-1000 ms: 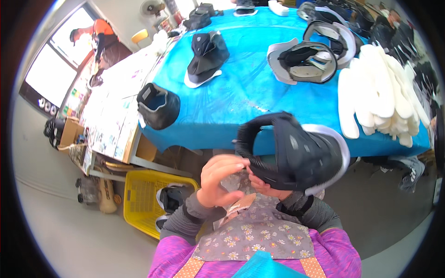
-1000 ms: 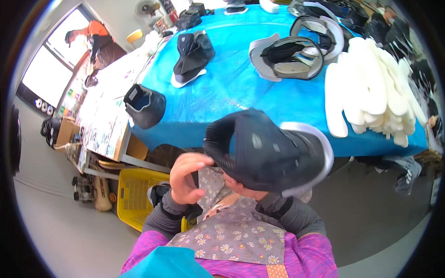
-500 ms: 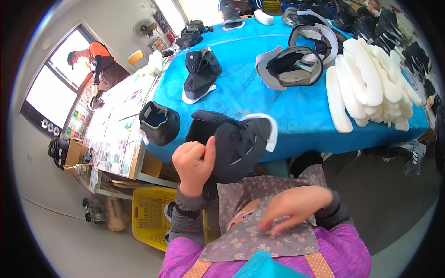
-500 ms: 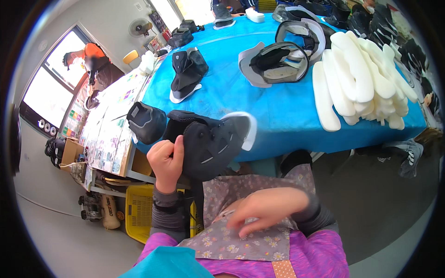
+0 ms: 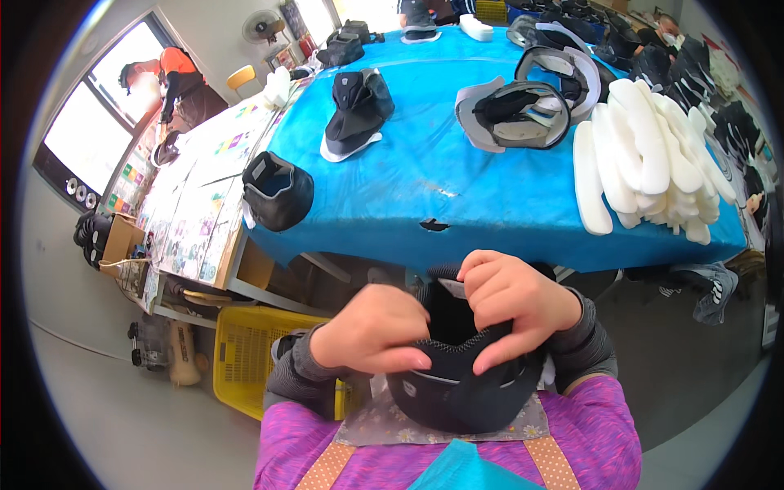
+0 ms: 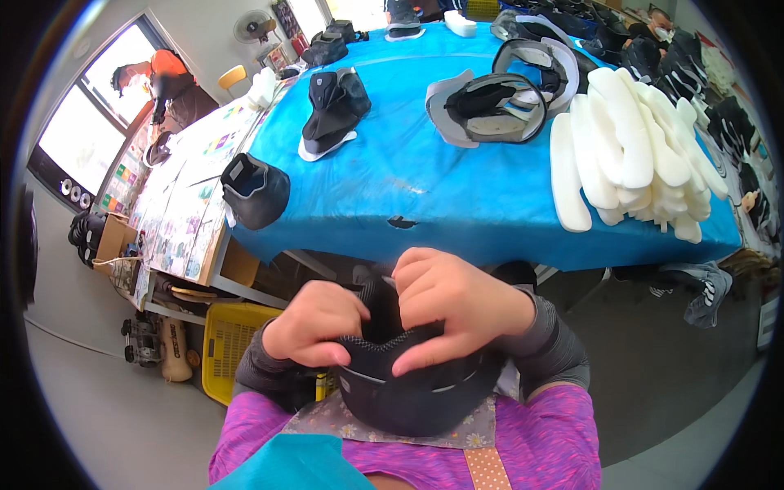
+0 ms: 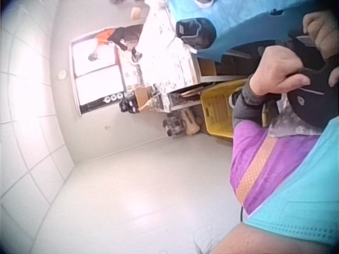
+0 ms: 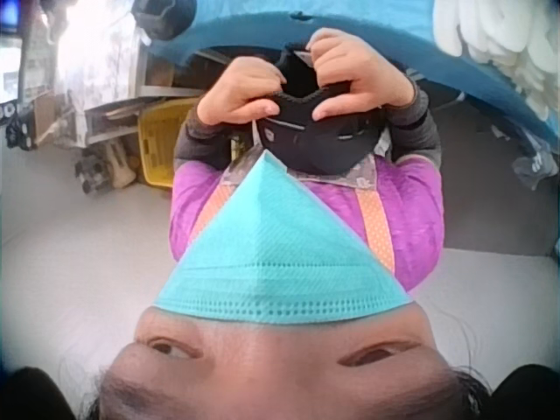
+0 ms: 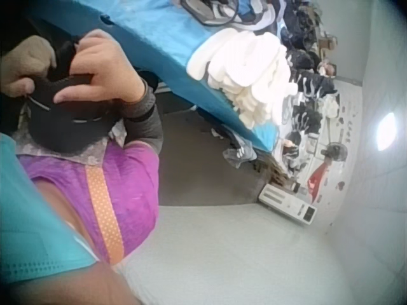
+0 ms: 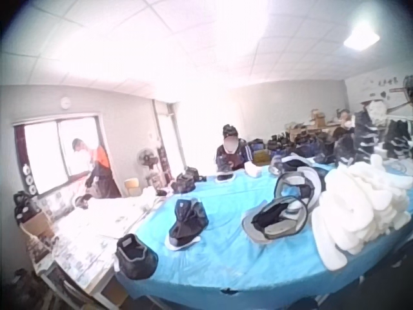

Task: Inspecting and manually manipulating a black shoe upper component at a manufacturing workstation.

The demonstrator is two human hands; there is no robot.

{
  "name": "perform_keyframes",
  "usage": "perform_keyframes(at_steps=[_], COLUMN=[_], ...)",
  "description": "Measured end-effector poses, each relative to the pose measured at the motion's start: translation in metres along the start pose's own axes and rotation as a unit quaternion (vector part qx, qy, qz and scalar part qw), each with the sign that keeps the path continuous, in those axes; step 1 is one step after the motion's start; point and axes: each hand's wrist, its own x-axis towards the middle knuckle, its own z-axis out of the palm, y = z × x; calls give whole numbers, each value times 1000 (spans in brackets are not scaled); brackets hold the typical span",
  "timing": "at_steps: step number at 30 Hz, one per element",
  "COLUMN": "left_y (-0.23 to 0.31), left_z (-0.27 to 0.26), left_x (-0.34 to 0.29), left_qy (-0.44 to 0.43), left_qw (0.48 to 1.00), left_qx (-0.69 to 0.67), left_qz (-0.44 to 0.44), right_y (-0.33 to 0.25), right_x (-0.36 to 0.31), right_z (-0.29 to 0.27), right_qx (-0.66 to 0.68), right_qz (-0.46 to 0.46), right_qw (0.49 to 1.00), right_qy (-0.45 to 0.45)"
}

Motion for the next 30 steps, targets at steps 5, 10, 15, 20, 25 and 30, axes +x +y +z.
perform_keyframes(at_steps=[5,10,15,20,25,30], left_y=[-1,-35,-56,-39,-26,-32], left_z=[28,52,74,49,32,40], left_x=[-13,-49,-52,-46,-29,-36], left_qy=[51,104,198,205,247,248], left_qw=[991,992,974,928,929,933], left_qx=[-121,-62,-56,-159,-44,-64], left_qz=[16,-22,-97,-266,-273,-255], right_y=[16,16,31,53,53,54], right_x=[-10,-34,-31,-37,-30,-28], right_z=[15,47,69,53,54,51], right_qx=[19,28,99,-72,-93,-107], right_qz=[45,77,17,86,139,137], right_qw=[994,997,988,974,953,961], right_qy=[-96,3,114,194,254,217])
